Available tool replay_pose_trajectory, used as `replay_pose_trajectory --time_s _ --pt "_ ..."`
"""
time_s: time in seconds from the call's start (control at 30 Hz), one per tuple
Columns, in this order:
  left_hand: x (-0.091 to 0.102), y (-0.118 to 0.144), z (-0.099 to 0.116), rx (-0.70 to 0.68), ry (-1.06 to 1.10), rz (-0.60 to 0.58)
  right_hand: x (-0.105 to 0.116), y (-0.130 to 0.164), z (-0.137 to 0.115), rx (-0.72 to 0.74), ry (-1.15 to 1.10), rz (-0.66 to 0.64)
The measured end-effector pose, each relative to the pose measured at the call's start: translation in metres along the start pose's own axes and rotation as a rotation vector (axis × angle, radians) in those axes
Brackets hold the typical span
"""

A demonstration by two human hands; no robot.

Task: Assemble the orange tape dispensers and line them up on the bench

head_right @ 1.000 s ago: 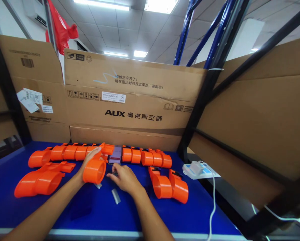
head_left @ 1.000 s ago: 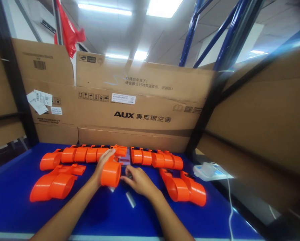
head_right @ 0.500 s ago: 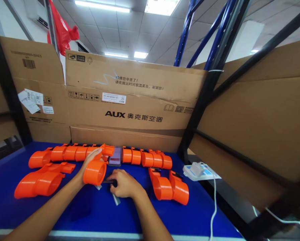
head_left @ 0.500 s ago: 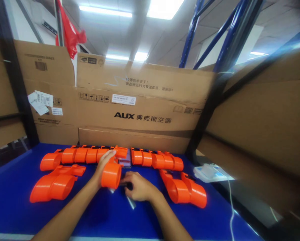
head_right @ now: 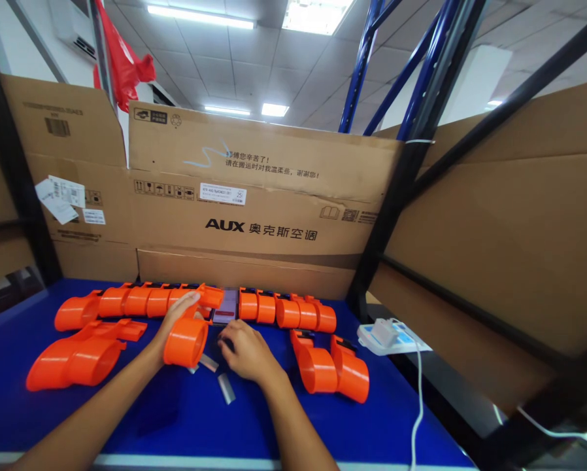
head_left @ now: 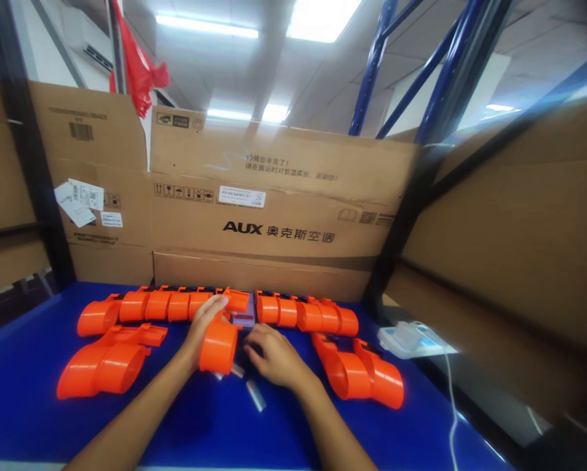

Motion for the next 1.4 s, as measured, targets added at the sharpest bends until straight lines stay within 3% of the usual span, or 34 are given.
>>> replay_pose_trajectory --time_s 0.13,0.3,0.57,1.07,1.4 --pt "0.001 0.003 -0.001 -0.061 -0.158 -0.024 0.005 -0.002 0.004 -0.122 -0.142 0.197" --pt "0.001 0.006 -0.005 -0.042 -0.252 -0.051 0.01 -0.005 0.006 -0.24 -0.527 0.478" --pt "-0.008 0.013 -0.009 -0.06 -0.244 -0.091 0.01 -0.009 0.01 -0.331 -0.896 0.646" --pt "-0.005 0.009 -0.015 -0.043 -0.239 -0.128 0.011 -0.007 0.011 -0.387 -0.904 0.679" --pt "-0.003 0.007 -0.016 -0.047 -0.27 -0.146 0.013 -0.006 0.013 -0.355 -0.716 0.632"
Point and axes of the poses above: each hand's wrist, its own y-axis away from the middle knuckle, its own x-axis out of the back of the hand, z = x × y, the point moved 1 cm from there along -y, towards the middle knuckle, and after that the axes turned 4 degrees about y, right-handed, at the moved point
